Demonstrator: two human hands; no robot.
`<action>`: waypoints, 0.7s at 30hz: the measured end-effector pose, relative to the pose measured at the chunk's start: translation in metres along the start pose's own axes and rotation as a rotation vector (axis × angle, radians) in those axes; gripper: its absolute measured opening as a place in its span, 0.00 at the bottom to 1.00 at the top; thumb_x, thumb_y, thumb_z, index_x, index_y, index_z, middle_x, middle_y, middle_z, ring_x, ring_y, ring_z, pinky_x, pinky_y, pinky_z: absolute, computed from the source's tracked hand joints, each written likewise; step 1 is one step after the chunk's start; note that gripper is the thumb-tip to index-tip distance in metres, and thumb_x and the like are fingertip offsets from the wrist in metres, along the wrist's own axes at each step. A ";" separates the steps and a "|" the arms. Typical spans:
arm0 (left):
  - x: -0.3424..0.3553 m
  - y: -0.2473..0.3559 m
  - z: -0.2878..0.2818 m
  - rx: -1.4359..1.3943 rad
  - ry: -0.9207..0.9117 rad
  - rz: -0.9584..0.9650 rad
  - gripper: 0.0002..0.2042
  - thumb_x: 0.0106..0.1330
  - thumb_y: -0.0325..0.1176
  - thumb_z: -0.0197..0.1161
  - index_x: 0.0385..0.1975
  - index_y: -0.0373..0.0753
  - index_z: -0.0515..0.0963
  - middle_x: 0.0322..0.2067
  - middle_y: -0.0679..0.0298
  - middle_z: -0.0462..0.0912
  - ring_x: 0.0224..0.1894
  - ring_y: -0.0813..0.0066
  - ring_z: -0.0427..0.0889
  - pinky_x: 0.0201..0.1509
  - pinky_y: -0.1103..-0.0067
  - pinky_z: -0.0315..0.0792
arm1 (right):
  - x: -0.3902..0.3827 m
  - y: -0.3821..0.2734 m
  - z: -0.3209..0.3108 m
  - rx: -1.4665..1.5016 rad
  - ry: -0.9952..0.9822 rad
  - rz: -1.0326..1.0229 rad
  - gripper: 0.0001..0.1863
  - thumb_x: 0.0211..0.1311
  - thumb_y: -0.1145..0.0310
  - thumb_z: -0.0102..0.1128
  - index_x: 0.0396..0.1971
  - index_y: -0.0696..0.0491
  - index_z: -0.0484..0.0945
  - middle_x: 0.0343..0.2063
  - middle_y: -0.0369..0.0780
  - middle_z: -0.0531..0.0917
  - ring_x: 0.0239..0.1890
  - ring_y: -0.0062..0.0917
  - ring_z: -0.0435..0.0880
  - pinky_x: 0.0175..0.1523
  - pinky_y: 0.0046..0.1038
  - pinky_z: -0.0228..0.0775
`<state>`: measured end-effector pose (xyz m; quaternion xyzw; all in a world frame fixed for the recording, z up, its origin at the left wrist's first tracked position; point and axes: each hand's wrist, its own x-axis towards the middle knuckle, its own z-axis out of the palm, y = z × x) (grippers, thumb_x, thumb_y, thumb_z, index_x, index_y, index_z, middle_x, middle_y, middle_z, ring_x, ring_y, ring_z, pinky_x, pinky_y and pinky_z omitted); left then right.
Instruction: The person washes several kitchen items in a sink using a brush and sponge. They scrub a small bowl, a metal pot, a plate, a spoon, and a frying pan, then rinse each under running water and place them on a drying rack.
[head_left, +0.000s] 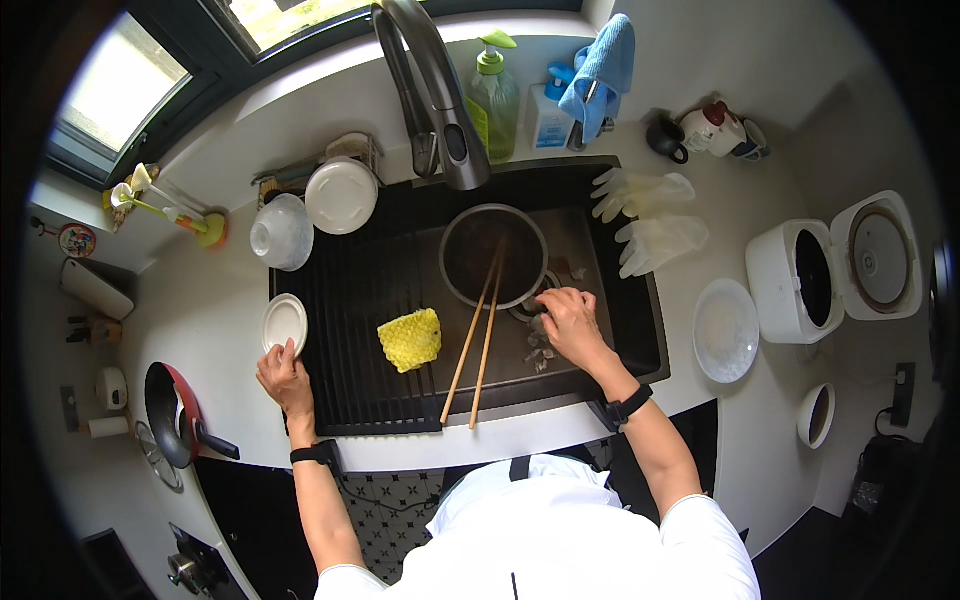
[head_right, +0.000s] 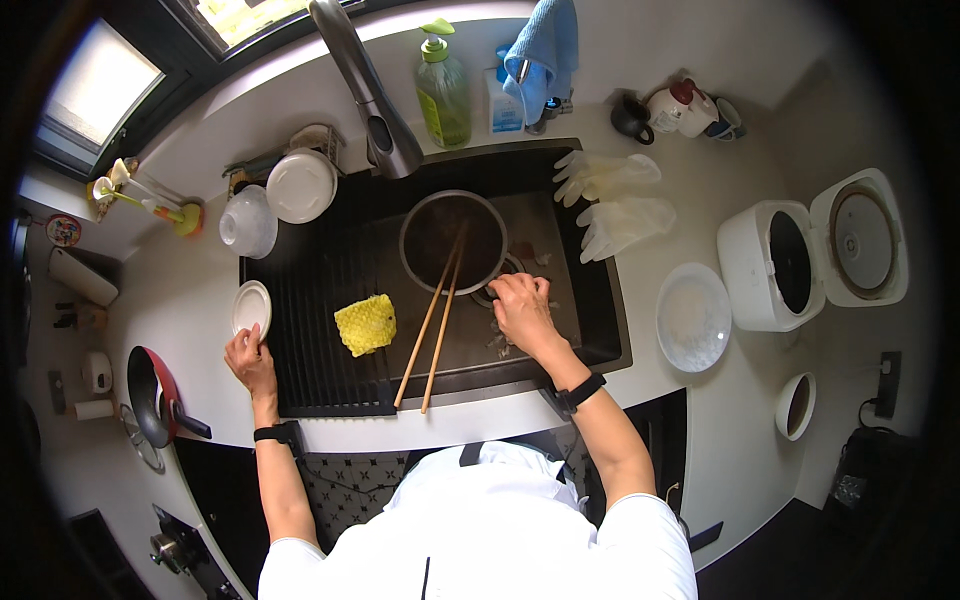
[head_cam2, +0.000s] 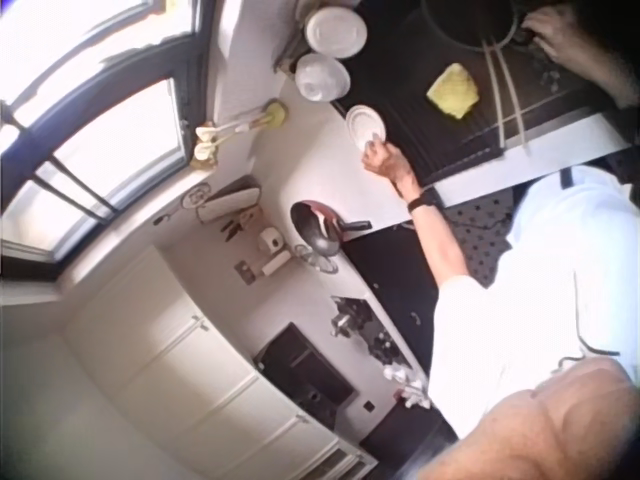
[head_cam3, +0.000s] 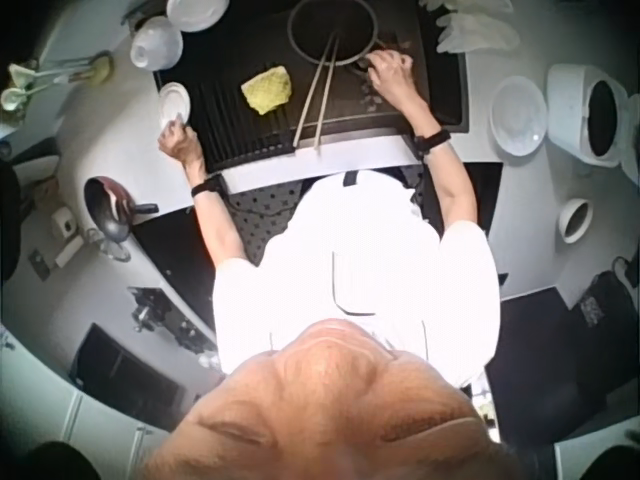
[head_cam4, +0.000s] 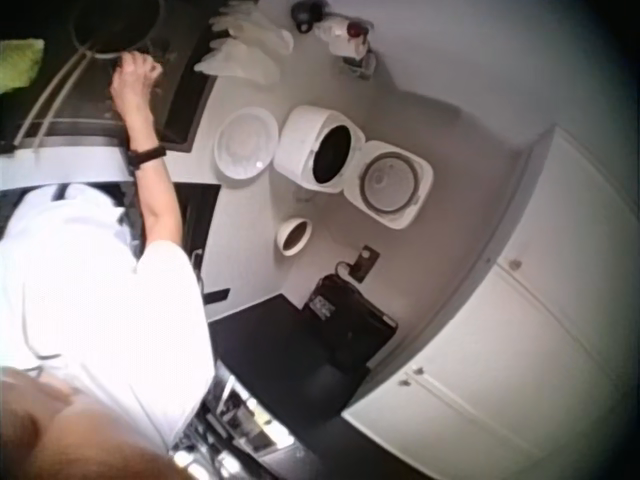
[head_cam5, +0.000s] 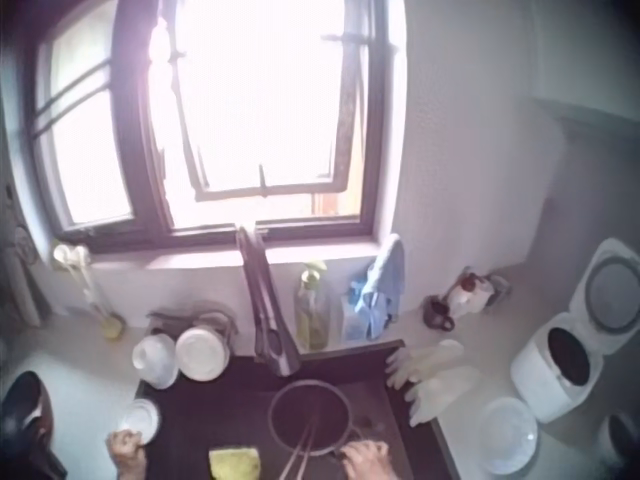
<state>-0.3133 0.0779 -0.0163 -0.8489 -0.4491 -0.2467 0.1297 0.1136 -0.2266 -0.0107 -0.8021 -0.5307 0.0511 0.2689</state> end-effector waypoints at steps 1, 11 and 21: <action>0.002 0.004 -0.005 0.014 -0.051 0.004 0.20 0.56 0.23 0.70 0.49 0.45 0.86 0.47 0.63 0.83 0.52 0.60 0.76 0.58 0.65 0.68 | -0.001 -0.001 0.001 0.002 -0.085 0.026 0.15 0.61 0.73 0.64 0.49 0.53 0.81 0.50 0.40 0.83 0.58 0.35 0.77 0.64 0.41 0.58; 0.021 0.183 -0.097 -0.335 -0.284 0.177 0.21 0.55 0.29 0.72 0.51 0.36 0.79 0.46 0.54 0.77 0.51 0.54 0.75 0.56 0.63 0.68 | 0.001 -0.014 0.011 0.072 -0.364 -0.047 0.14 0.63 0.70 0.65 0.48 0.55 0.82 0.44 0.42 0.86 0.51 0.37 0.82 0.60 0.43 0.61; -0.029 0.286 -0.055 -0.211 -0.852 0.367 0.44 0.53 0.27 0.72 0.70 0.24 0.56 0.45 0.44 0.75 0.41 0.51 0.83 0.39 0.69 0.82 | 0.008 -0.015 -0.002 0.314 -0.404 0.123 0.19 0.68 0.66 0.61 0.54 0.61 0.78 0.52 0.52 0.83 0.53 0.47 0.83 0.56 0.38 0.76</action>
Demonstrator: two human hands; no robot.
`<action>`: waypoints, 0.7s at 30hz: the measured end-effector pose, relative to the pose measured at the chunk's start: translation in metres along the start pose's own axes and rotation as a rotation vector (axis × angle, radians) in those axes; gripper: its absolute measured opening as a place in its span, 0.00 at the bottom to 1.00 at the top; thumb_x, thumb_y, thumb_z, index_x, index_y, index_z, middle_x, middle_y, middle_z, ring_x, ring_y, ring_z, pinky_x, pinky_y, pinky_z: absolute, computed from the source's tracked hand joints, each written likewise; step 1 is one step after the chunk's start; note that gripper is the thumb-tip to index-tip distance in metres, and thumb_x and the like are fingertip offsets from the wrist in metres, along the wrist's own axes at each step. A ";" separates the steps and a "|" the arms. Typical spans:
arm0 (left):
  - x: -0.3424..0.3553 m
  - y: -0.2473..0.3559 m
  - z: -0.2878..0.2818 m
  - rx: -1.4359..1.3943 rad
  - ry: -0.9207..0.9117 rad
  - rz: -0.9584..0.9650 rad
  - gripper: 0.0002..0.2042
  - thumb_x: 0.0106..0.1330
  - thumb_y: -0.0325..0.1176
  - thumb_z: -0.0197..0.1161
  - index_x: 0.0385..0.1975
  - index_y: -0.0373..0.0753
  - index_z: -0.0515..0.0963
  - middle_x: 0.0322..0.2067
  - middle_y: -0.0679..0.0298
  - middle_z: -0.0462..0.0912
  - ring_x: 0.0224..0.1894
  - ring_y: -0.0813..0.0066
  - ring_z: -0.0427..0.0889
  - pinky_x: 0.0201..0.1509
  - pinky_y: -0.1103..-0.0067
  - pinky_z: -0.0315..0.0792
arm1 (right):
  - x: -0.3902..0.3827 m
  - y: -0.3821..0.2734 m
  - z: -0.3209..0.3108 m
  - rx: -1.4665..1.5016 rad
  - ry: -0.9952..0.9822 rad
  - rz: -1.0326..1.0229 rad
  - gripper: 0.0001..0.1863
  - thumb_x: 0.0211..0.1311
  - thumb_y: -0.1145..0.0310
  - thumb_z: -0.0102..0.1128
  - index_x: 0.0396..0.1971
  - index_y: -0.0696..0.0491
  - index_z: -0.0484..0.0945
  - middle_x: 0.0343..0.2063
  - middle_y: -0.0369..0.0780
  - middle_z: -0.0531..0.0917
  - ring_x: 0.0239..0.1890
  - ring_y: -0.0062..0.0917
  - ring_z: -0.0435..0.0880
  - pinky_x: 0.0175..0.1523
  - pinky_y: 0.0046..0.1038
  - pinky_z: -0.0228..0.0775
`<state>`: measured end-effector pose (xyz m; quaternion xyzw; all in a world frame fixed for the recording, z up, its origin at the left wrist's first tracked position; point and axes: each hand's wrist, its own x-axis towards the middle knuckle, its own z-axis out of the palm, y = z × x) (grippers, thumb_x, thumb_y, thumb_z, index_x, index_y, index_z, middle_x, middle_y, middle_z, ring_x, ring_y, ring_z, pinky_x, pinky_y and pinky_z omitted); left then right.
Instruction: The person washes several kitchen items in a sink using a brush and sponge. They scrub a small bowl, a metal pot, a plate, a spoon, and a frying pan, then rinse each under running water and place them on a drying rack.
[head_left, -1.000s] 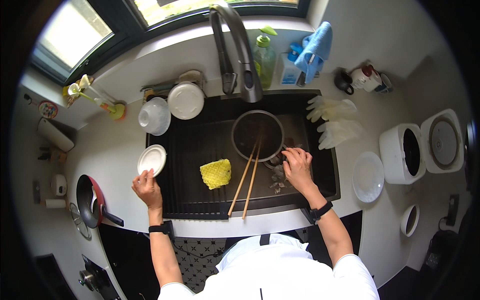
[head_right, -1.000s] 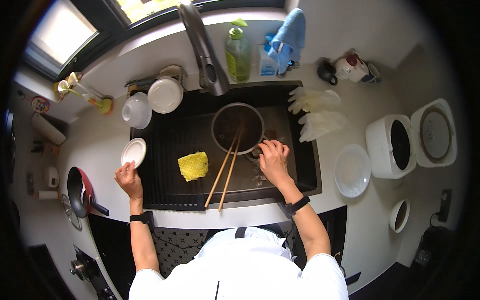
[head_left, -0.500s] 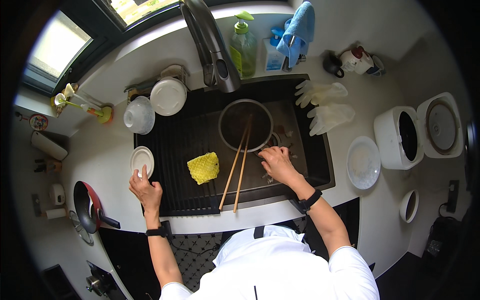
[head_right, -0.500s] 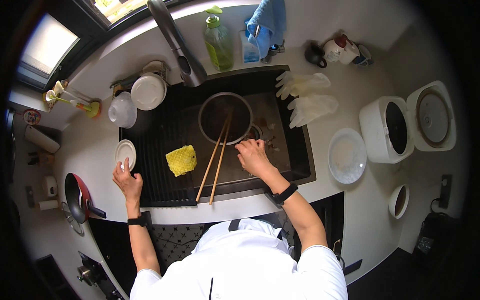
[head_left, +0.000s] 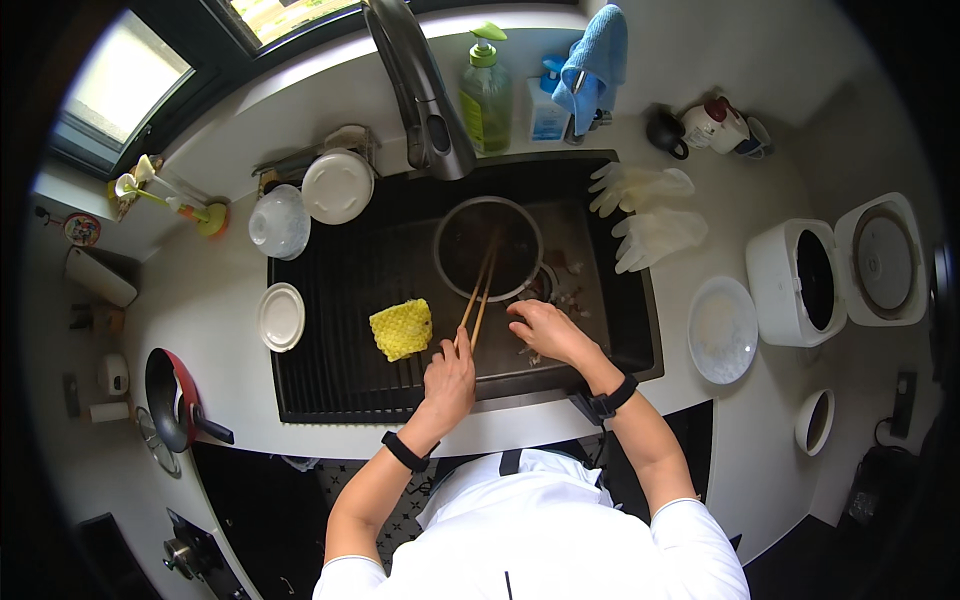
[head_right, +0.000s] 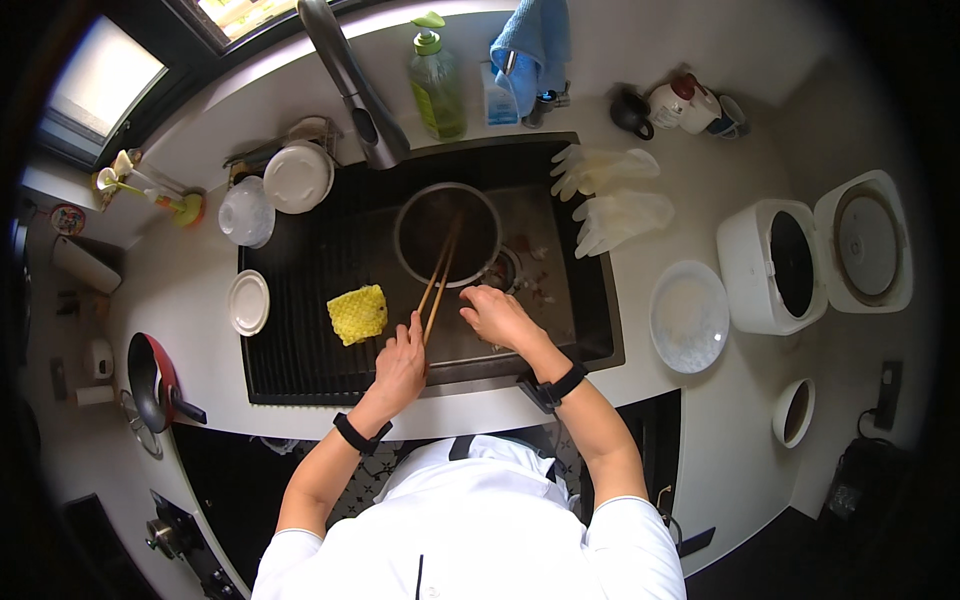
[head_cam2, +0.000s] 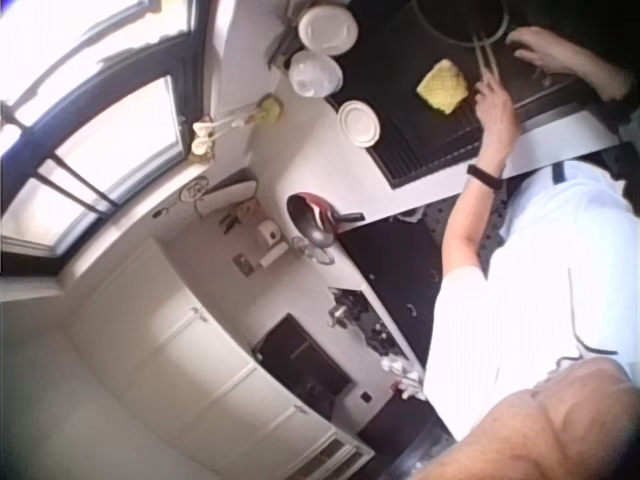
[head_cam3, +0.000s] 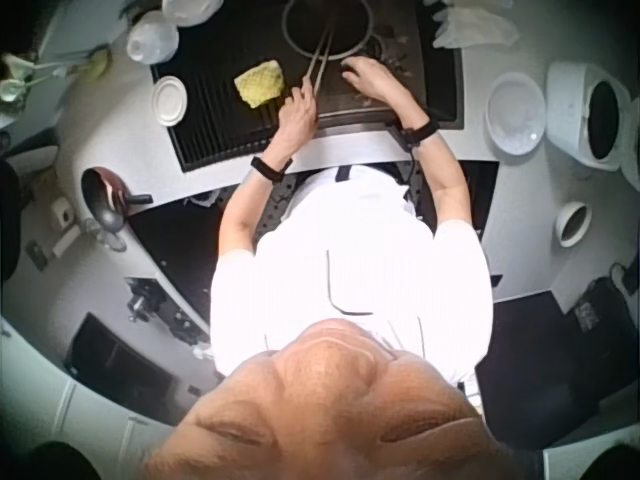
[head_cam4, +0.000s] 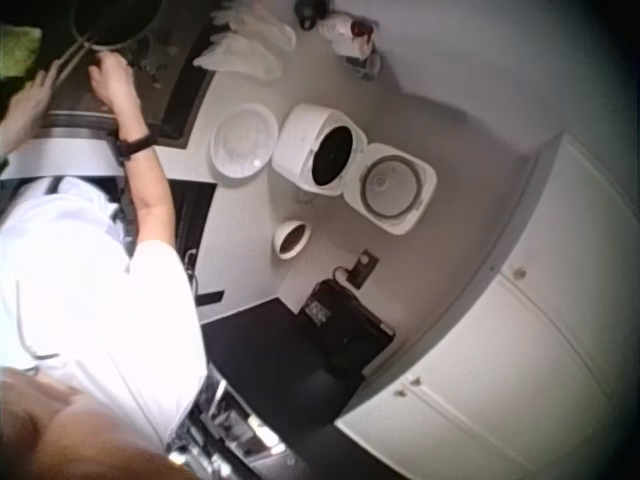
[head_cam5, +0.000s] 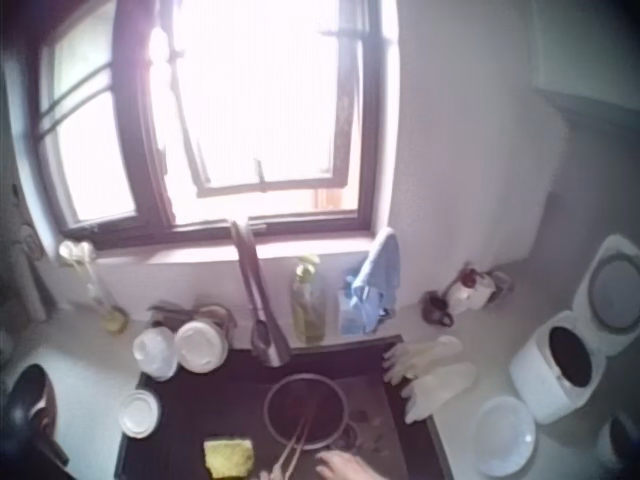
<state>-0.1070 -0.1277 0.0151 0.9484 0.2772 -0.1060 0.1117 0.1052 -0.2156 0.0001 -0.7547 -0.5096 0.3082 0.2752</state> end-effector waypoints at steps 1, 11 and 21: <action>0.001 -0.004 0.006 -0.073 -0.003 0.005 0.45 0.52 0.25 0.71 0.71 0.24 0.54 0.46 0.43 0.76 0.40 0.50 0.84 0.39 0.68 0.82 | 0.000 -0.001 -0.003 0.016 0.040 -0.030 0.18 0.68 0.67 0.61 0.52 0.61 0.80 0.50 0.52 0.84 0.51 0.46 0.84 0.56 0.38 0.76; 0.001 -0.014 0.005 -0.532 -0.059 -0.074 0.37 0.61 0.25 0.66 0.69 0.30 0.56 0.46 0.38 0.75 0.46 0.37 0.80 0.48 0.56 0.78 | 0.013 -0.045 -0.054 0.054 0.230 -0.055 0.10 0.66 0.66 0.65 0.29 0.57 0.84 0.18 0.43 0.83 0.27 0.38 0.85 0.40 0.34 0.76; -0.023 -0.079 -0.150 -0.654 0.426 0.062 0.23 0.66 0.36 0.69 0.59 0.36 0.76 0.52 0.50 0.82 0.55 0.51 0.79 0.60 0.66 0.74 | 0.015 -0.089 -0.069 0.061 0.139 -0.246 0.21 0.65 0.71 0.66 0.56 0.61 0.78 0.52 0.48 0.82 0.48 0.37 0.84 0.51 0.30 0.77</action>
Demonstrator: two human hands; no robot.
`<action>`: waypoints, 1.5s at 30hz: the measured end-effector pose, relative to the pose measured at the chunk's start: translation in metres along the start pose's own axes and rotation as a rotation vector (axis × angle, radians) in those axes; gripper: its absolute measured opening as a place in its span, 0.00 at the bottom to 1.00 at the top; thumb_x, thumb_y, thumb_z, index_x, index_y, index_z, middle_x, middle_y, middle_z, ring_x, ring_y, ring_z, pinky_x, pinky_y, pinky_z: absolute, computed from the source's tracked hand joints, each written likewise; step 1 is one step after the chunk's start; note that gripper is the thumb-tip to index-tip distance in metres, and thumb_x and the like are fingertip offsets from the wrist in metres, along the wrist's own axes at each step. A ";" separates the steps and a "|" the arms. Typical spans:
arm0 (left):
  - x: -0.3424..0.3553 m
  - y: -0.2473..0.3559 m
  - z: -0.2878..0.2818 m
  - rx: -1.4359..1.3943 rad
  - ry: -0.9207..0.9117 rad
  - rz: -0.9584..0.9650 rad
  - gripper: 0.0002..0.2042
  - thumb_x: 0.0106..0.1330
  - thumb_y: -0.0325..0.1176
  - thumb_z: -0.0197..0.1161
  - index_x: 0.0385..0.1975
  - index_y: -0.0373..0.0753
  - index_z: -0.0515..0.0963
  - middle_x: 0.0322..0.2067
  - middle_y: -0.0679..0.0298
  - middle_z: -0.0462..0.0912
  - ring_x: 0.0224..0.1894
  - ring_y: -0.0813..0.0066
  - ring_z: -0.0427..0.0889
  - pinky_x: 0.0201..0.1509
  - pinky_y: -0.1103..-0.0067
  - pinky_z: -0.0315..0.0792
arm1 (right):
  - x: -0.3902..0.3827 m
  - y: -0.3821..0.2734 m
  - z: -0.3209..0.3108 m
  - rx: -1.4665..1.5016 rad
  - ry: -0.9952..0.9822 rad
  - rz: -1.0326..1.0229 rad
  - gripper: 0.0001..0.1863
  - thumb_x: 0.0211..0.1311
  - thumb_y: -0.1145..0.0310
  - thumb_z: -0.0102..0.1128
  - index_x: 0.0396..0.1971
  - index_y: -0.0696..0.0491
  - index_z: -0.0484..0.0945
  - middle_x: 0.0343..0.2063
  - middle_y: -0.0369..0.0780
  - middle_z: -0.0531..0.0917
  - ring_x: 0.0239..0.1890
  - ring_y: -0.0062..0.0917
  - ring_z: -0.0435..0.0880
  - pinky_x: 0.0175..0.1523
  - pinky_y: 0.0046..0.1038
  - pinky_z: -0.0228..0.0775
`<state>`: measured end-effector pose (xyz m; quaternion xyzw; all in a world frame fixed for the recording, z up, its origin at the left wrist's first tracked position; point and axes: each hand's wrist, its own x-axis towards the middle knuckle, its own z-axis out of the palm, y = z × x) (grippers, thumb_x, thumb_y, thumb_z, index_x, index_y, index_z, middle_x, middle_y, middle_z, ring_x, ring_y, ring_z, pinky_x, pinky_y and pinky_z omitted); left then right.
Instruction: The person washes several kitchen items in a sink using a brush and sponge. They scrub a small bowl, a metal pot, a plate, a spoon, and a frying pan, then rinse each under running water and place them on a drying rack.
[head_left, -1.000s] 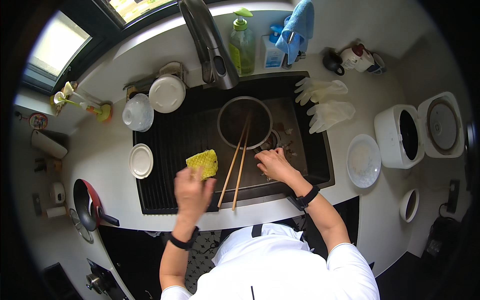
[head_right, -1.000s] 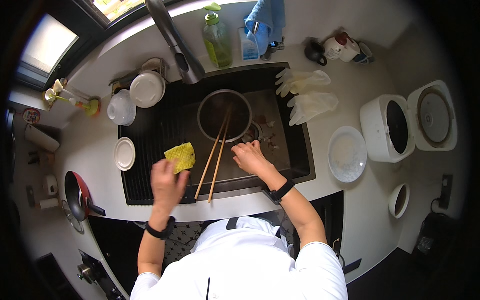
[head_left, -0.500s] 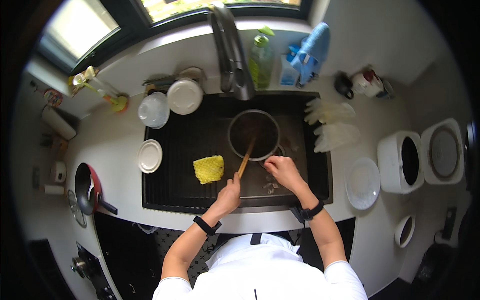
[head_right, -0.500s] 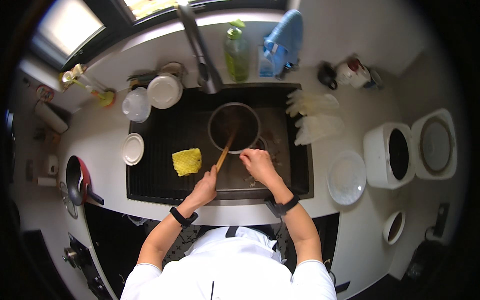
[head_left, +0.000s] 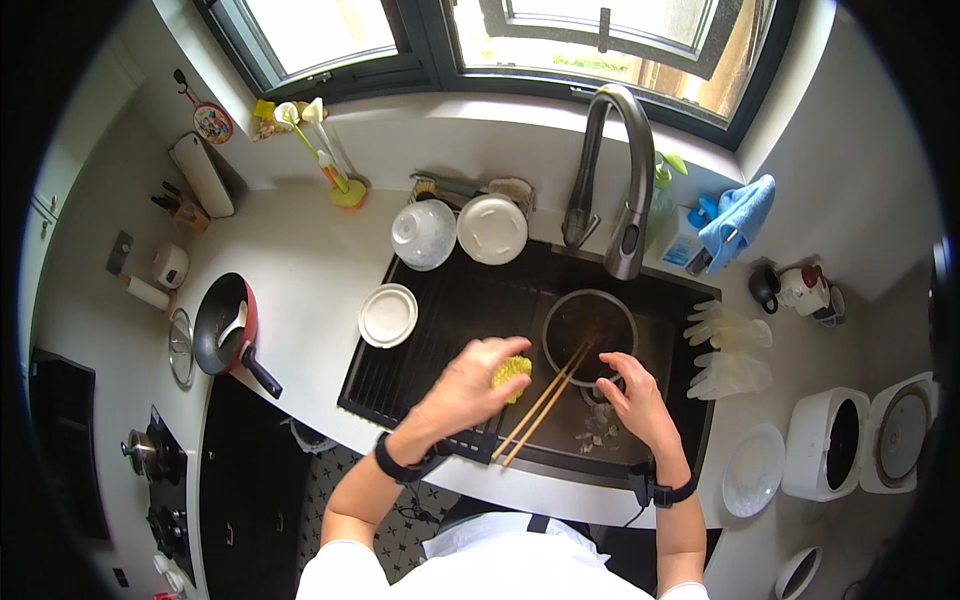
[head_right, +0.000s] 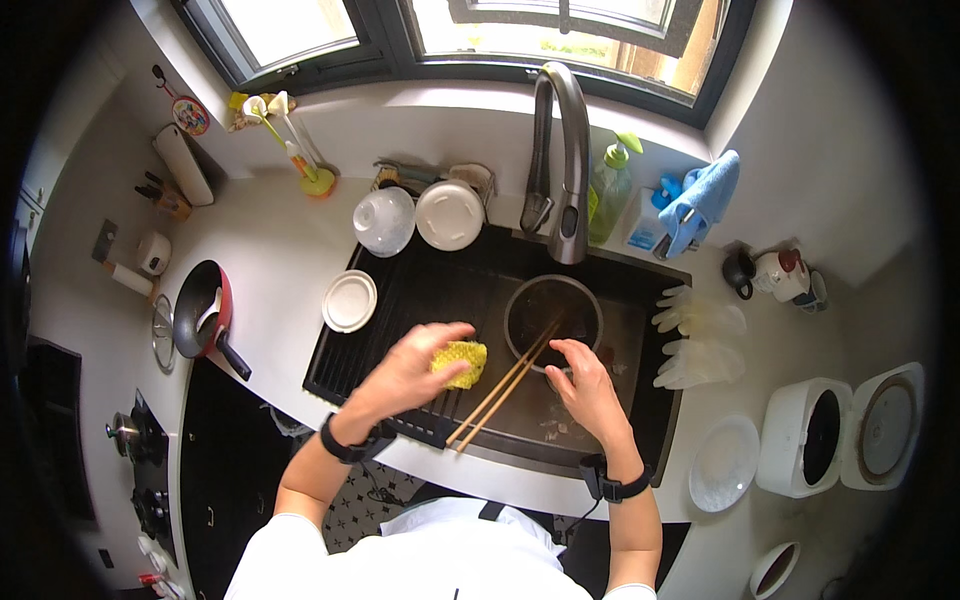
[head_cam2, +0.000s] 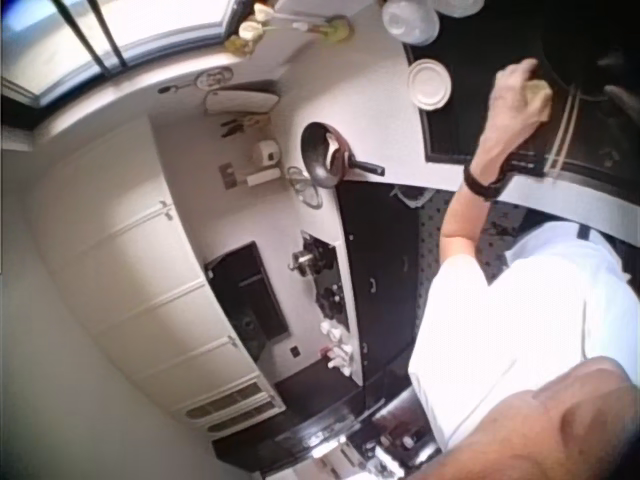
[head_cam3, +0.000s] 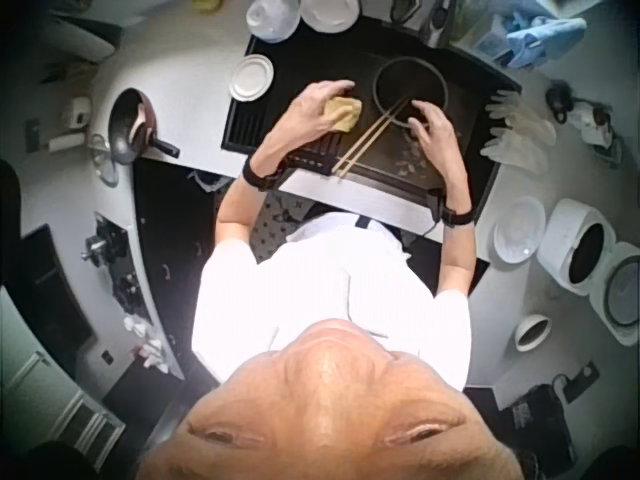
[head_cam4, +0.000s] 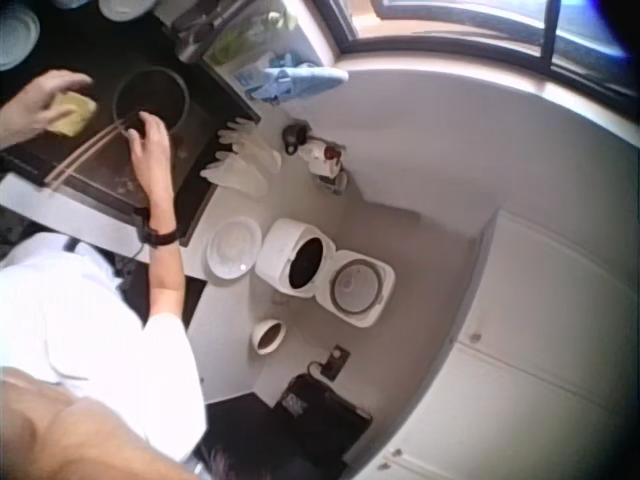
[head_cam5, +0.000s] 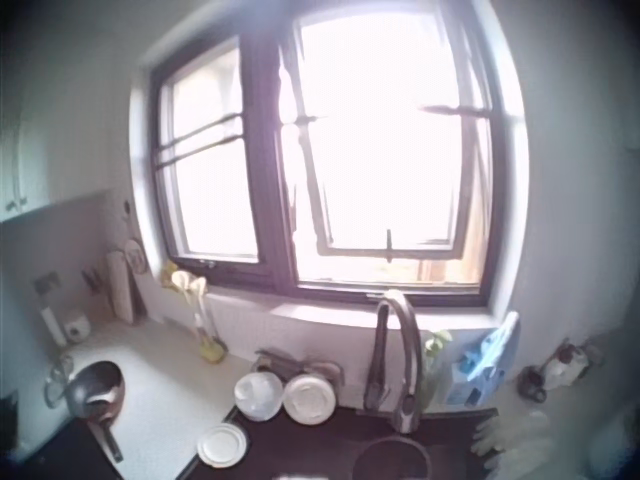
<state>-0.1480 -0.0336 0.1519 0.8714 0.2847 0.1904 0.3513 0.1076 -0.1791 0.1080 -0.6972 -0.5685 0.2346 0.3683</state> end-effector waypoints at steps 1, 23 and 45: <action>0.010 -0.008 -0.019 -0.031 0.059 -0.032 0.21 0.65 0.35 0.69 0.56 0.36 0.78 0.50 0.51 0.83 0.52 0.53 0.80 0.59 0.67 0.75 | 0.002 -0.001 0.002 0.026 0.035 -0.061 0.19 0.65 0.71 0.66 0.54 0.61 0.78 0.50 0.48 0.83 0.46 0.36 0.84 0.48 0.30 0.76; 0.240 -0.281 -0.121 0.493 0.385 -0.602 0.22 0.60 0.46 0.70 0.47 0.35 0.85 0.54 0.47 0.80 0.61 0.45 0.72 0.64 0.57 0.69 | 0.030 0.022 0.051 0.106 0.055 0.197 0.14 0.65 0.76 0.61 0.49 0.63 0.80 0.42 0.47 0.85 0.42 0.33 0.87 0.47 0.28 0.78; 0.274 -0.280 -0.111 0.655 0.411 -0.688 0.26 0.52 0.48 0.73 0.45 0.33 0.84 0.49 0.47 0.83 0.53 0.44 0.80 0.55 0.60 0.78 | 0.026 0.045 0.060 0.151 -0.021 0.352 0.12 0.66 0.74 0.61 0.46 0.62 0.82 0.41 0.49 0.86 0.42 0.39 0.87 0.47 0.33 0.79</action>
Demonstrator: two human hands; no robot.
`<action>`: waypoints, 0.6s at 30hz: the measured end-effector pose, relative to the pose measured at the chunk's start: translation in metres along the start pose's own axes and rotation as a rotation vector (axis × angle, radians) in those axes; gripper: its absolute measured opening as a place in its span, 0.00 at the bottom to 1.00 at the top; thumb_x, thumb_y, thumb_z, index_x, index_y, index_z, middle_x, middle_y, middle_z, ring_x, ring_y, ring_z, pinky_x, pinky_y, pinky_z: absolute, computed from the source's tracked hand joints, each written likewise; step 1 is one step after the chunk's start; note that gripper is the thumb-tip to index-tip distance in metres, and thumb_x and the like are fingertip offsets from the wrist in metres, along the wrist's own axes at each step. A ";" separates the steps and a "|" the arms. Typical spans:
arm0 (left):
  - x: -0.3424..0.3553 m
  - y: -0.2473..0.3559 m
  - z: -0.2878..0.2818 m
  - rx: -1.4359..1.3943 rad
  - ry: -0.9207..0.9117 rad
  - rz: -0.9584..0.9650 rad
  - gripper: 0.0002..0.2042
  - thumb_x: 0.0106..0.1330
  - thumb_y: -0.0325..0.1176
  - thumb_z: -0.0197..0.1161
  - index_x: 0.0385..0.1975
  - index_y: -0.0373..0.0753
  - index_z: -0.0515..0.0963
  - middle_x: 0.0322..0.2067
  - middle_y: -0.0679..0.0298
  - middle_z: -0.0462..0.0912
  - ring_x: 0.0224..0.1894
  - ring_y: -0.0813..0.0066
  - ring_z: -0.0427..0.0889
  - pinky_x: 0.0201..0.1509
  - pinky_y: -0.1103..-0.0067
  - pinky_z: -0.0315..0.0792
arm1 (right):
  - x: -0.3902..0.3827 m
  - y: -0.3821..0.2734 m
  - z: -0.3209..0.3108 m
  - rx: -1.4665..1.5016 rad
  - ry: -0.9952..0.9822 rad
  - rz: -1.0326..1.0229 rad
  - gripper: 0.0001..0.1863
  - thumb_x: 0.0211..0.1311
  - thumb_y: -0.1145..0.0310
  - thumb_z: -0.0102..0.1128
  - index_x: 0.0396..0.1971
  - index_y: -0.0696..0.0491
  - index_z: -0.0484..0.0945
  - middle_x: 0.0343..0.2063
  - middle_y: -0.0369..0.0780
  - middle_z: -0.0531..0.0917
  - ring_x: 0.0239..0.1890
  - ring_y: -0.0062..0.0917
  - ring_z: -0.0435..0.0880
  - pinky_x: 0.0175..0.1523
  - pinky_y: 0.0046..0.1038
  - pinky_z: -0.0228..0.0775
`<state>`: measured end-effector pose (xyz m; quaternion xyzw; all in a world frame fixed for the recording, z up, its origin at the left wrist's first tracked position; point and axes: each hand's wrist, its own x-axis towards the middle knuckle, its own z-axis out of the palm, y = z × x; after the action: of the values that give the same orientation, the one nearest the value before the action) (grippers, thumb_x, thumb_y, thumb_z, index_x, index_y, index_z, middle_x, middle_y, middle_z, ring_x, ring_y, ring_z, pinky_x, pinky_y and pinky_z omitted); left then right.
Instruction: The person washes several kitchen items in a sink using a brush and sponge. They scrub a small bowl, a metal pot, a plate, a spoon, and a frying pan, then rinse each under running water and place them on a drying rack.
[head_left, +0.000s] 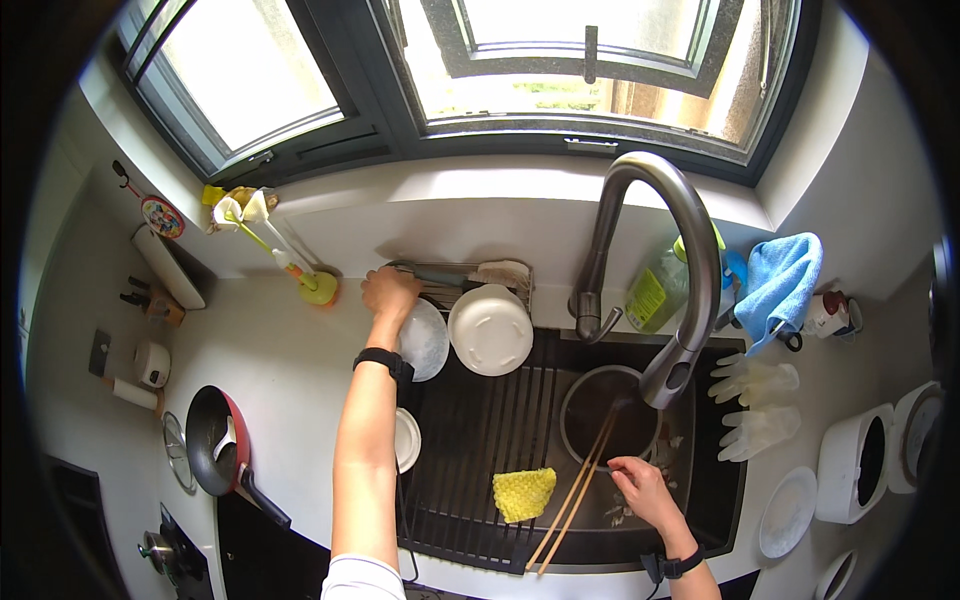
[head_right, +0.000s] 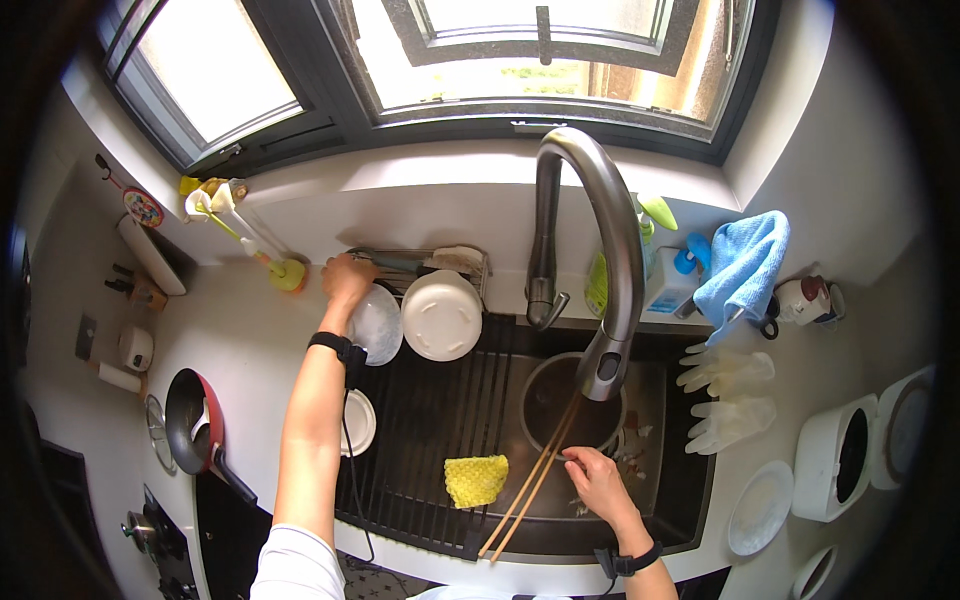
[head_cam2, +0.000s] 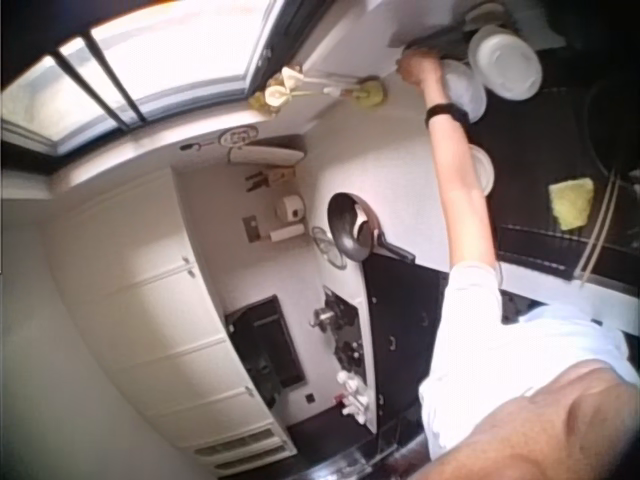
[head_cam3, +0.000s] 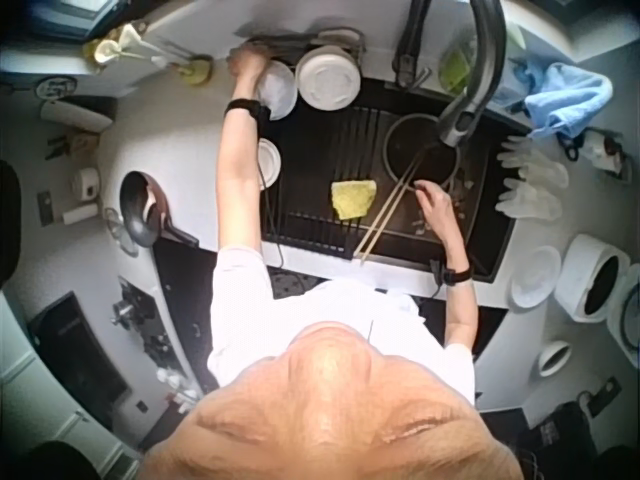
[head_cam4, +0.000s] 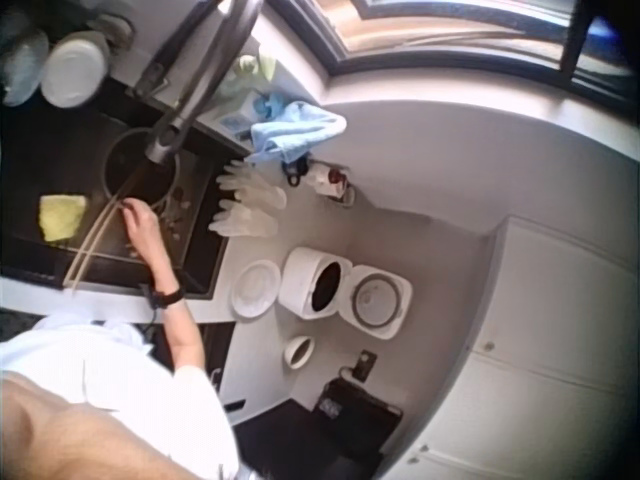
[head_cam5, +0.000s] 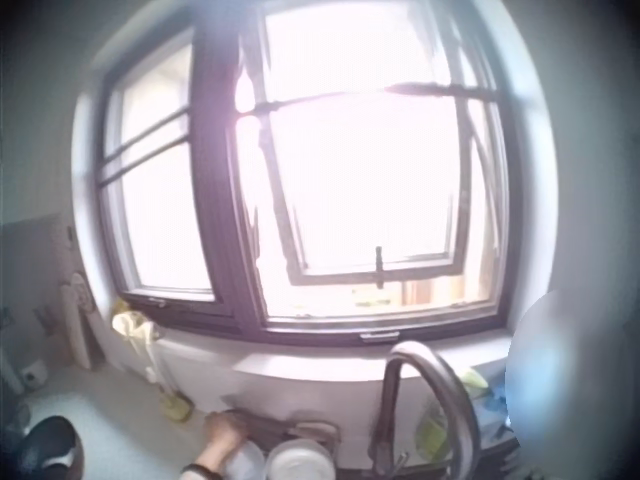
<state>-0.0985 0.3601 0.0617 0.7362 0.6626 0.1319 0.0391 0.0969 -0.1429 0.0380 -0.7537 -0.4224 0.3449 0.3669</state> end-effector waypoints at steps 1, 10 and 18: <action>0.000 -0.001 0.000 -0.021 0.006 -0.019 0.26 0.52 0.48 0.73 0.44 0.32 0.83 0.49 0.47 0.83 0.53 0.43 0.80 0.55 0.60 0.78 | 0.000 0.001 0.000 -0.005 0.010 -0.025 0.12 0.66 0.74 0.61 0.46 0.62 0.82 0.41 0.49 0.86 0.42 0.39 0.87 0.47 0.33 0.79; 0.001 -0.005 -0.018 -0.322 0.131 -0.049 0.22 0.53 0.45 0.72 0.38 0.32 0.77 0.37 0.46 0.85 0.40 0.44 0.85 0.47 0.59 0.78 | 0.007 0.002 0.006 0.022 -0.010 -0.019 0.12 0.67 0.73 0.60 0.47 0.62 0.82 0.42 0.49 0.86 0.43 0.40 0.87 0.48 0.34 0.79; -0.017 -0.006 -0.059 -0.633 0.424 0.182 0.22 0.54 0.36 0.79 0.33 0.34 0.69 0.27 0.55 0.75 0.30 0.55 0.76 0.40 0.65 0.74 | 0.003 0.000 0.004 0.005 -0.026 -0.008 0.12 0.67 0.73 0.60 0.47 0.61 0.82 0.42 0.50 0.86 0.44 0.41 0.87 0.48 0.35 0.79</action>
<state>-0.1201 0.3372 0.1147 0.6998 0.5146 0.4820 0.1144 0.0945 -0.1395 0.0349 -0.7465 -0.4293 0.3544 0.3645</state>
